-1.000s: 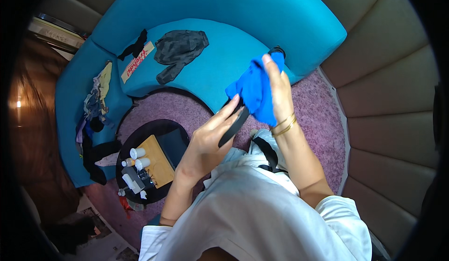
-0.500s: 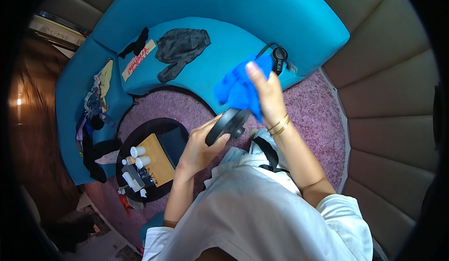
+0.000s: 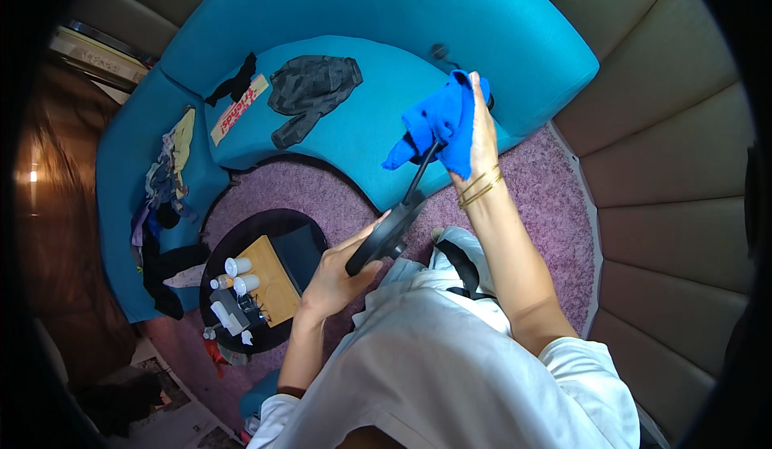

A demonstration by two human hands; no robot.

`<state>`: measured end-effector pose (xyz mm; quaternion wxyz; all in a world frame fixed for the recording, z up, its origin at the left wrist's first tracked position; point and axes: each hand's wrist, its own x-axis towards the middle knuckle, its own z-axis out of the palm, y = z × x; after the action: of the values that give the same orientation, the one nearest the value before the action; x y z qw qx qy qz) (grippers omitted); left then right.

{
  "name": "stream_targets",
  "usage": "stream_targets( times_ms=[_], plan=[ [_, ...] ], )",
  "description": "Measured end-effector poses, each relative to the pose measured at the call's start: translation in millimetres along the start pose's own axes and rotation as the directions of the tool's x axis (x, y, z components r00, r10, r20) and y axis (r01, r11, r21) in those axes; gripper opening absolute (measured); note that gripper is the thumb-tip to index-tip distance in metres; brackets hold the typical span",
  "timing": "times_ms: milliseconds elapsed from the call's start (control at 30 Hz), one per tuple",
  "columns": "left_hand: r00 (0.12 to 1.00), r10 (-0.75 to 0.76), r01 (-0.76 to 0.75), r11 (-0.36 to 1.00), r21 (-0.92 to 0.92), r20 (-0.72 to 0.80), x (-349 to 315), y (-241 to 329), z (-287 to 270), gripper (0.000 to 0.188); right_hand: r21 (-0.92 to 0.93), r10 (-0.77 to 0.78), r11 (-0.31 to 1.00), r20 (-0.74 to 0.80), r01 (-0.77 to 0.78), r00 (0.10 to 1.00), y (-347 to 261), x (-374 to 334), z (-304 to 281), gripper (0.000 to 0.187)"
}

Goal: The person wipes a round glass coffee table with a blue cloth, moving a bottle and a water pitcher aside to reach the surface. They then pick up a remote control and wipe it thoroughly, followed by wiping a black portable speaker. The person continues wiping the table surface and the wooden tray on top of it.

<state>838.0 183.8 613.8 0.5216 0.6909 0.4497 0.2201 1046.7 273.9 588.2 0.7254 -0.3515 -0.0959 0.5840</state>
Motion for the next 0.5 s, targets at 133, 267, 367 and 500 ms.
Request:
stream_targets(
  times_ms=[133, 267, 367, 500],
  plan=[
    [0.994, -0.002, 0.052, 0.893, -0.447, 0.111, 2, -34, -2, 0.05, -0.104, -0.061, 0.992, 0.034, 0.064, 0.998, 7, -20, 21, 0.044],
    [0.996, -0.058, 0.076, 0.947, -0.313, 0.066, 23, -36, 8, 0.037, -0.231, -0.071, 0.969, 0.081, 0.088, 0.994, 30, -39, 31, 0.04],
    [0.999, 0.034, -0.035, 0.998, 0.047, 0.012, 41, -21, 14, 0.024, -0.252, -0.09, 0.961, 0.108, 0.115, 0.99, 39, -49, 33, 0.04],
    [0.987, 0.115, -0.1, 0.986, 0.13, -0.115, 41, -26, 19, 0.027, -0.197, -0.038, 0.979, 0.065, 0.05, 0.997, 30, -53, 42, 0.04]
  ],
)
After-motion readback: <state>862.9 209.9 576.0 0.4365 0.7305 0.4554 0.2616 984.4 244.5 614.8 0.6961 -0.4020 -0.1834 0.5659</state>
